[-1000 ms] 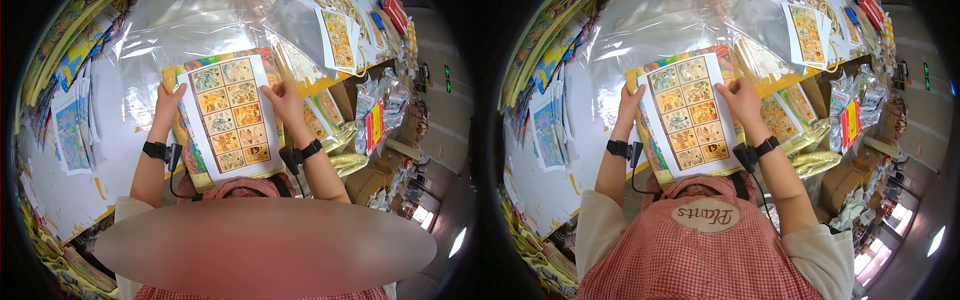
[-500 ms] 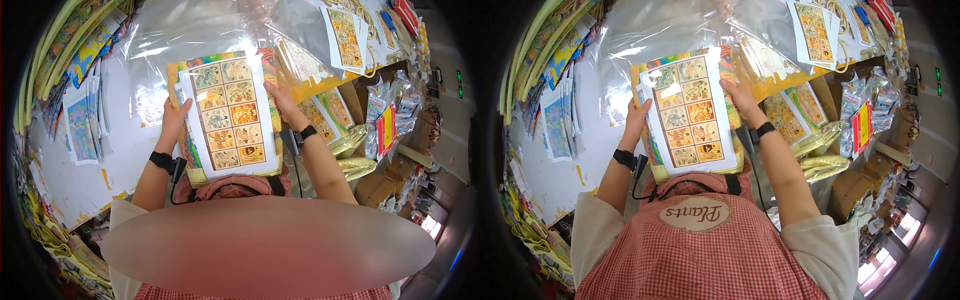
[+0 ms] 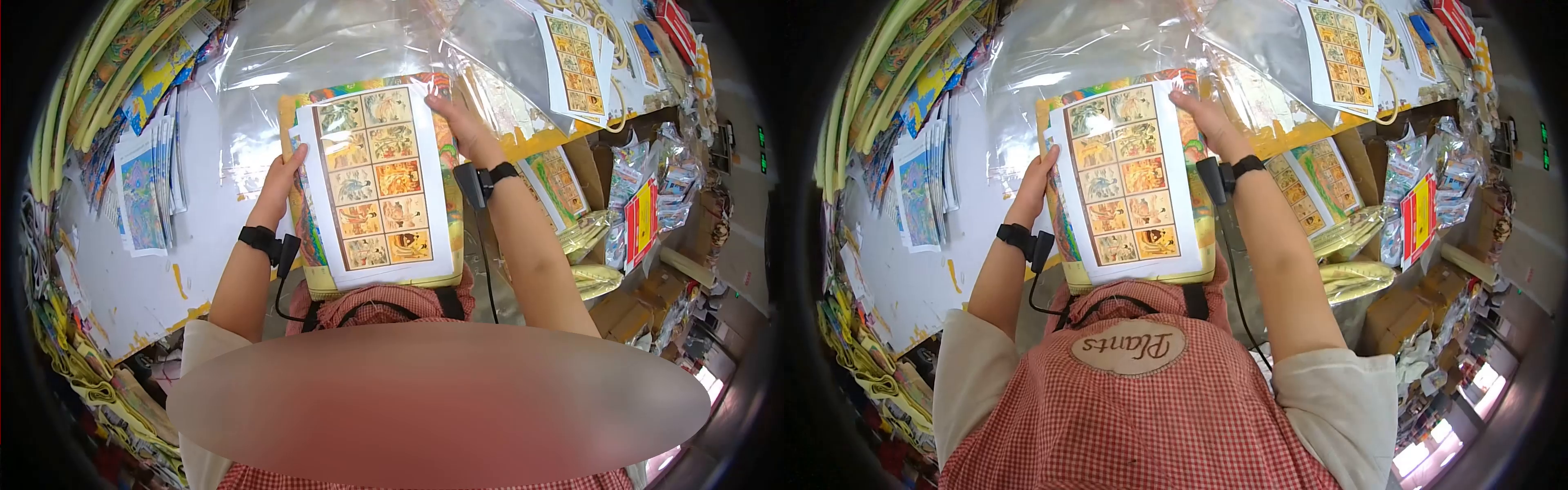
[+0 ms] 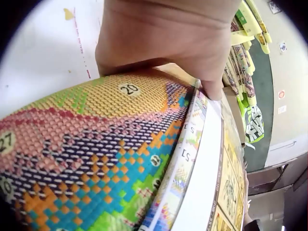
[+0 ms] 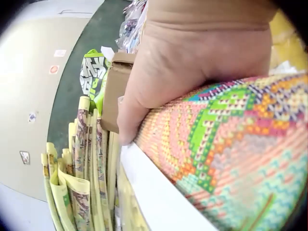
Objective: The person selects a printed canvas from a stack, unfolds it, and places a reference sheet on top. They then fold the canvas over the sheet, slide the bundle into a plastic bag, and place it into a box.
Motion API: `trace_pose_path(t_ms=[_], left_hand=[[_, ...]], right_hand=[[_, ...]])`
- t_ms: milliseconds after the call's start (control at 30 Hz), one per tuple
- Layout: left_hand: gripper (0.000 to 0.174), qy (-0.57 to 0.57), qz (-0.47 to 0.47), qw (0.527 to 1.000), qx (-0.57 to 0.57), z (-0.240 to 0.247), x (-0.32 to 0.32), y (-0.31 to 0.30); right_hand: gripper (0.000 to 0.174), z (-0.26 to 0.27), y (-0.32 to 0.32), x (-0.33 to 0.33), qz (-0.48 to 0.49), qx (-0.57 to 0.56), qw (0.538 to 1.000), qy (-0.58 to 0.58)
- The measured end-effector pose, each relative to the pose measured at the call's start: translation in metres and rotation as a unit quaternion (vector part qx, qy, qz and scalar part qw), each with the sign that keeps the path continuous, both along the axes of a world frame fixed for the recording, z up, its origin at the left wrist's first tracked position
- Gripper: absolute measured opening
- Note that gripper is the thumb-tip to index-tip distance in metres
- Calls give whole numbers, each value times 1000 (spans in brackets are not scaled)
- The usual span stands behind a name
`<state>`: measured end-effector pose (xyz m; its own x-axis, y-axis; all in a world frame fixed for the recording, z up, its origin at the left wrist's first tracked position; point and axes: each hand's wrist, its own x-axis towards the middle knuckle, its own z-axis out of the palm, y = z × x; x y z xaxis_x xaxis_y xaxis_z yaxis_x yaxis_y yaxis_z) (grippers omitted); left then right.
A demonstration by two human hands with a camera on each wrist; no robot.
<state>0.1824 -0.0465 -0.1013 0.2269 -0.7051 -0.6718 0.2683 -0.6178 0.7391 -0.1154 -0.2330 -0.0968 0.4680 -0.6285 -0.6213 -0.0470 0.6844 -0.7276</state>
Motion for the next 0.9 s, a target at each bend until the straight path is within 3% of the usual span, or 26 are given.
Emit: trace_pose_path(t_ms=[200,367,567,800,900], left_hand=[[66,-42,-40,998,19,-3,6,1],[72,-95,-51,994,36,12,-2,10],[76,-135,-40,989,43,-6,-9,35],[73,-91,28,995,15,-7,-20,48],[59,-52,77,996,-7,-3,-20,43]], right_hand=[[57,-7,28,-12,-53,-9,999,-4],[51,-9,55,-25,-48,25,998,-12],[48,-4,77,-36,-36,2,999,20],[60,8,108,-43,-41,-12,998,51],[66,29,131,-42,-59,-40,995,76]])
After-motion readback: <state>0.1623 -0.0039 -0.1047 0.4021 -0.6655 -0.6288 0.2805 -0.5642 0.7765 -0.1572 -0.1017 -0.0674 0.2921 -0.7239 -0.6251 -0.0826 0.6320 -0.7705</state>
